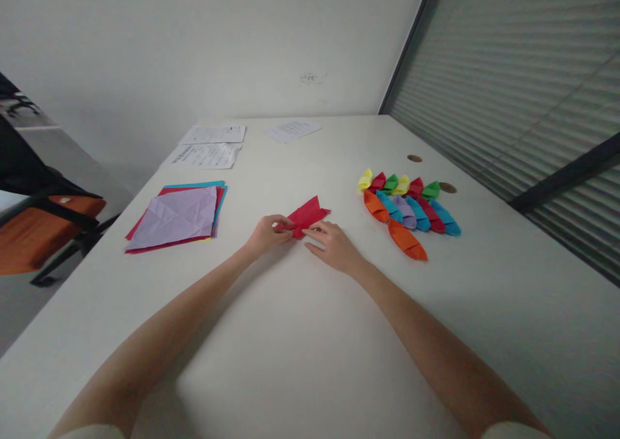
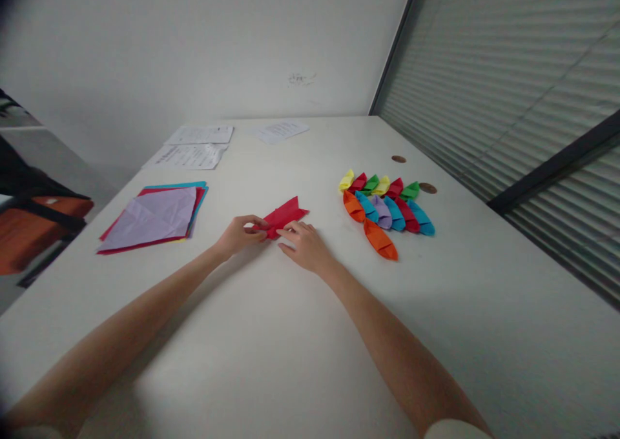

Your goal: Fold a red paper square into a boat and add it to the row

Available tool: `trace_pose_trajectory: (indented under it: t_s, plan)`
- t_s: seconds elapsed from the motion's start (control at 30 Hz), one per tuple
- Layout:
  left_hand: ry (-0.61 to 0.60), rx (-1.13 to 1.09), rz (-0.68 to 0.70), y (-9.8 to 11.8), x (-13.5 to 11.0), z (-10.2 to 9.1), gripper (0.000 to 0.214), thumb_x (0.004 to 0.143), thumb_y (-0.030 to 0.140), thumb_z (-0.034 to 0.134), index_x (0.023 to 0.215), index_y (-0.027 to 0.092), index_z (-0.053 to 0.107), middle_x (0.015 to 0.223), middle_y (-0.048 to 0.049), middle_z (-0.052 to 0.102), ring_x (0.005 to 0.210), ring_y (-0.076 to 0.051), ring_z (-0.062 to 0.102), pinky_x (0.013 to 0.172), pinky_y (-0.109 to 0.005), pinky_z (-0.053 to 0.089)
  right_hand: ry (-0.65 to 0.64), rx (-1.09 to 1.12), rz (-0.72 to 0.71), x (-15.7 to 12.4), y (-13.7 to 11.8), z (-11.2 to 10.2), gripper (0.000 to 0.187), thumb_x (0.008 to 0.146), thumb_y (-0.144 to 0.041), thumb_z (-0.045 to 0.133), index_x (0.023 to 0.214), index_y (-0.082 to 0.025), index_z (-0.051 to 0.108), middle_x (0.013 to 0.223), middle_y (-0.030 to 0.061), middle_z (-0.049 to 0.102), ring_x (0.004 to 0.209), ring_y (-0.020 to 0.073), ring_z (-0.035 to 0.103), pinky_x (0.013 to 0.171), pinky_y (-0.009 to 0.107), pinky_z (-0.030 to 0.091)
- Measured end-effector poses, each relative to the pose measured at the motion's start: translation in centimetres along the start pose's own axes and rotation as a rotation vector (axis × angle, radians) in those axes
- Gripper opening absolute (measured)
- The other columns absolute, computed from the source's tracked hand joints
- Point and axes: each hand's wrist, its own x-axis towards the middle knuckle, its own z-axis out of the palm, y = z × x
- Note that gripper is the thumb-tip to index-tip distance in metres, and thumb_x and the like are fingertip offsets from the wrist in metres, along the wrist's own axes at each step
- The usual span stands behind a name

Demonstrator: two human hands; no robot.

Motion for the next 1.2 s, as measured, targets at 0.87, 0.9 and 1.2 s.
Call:
trace_pose_trajectory:
  t_s: [0.87,0.9,1.2]
  plan:
    - [-0.108,-0.501,-0.208,1.5,-1.0,2.0,0.035,0.068,0.043,0.08,0.076,0.011,0.068,0.073,-0.0075,0.069,0.065,-0.014,0.063,0.066,-0.029,0.054,0.345,0.25,-0.106,-0.4,-1.0,0.4,0.026,0.097,-0.022,0.047,0.1,-0.018,0.072,0.11,0.0115,0.063,0.104,0.017,0.062,0.094,0.032,0.052]
    - [-0.073,-0.391,-0.166,1.4,-0.9,1.9,0.035,0.071,0.046,0.076,0.074,0.011,0.067,0.069,-0.0064,0.068,0.061,-0.014,0.062,0.062,-0.028,0.053,0.358,0.268,-0.091,-0.3,-0.8,0.6,0.024,0.096,-0.022,0.049,0.099,-0.019,0.072,0.108,0.0109,0.064,0.103,0.0173,0.062,0.093,0.033,0.053]
    - [-0.106,0.707,0.678,0.1,-0.7,0.4,0.032,0.093,0.024,0.049,0.121,0.02,0.063,0.132,-0.0118,0.061,0.126,-0.025,0.053,0.103,-0.043,0.043,0.176,0.328,-0.079,-0.3,3.0,1.3,0.017,0.088,-0.017,0.06,0.09,-0.024,0.075,0.095,0.0062,0.068,0.088,0.0185,0.065,0.083,0.036,0.053]
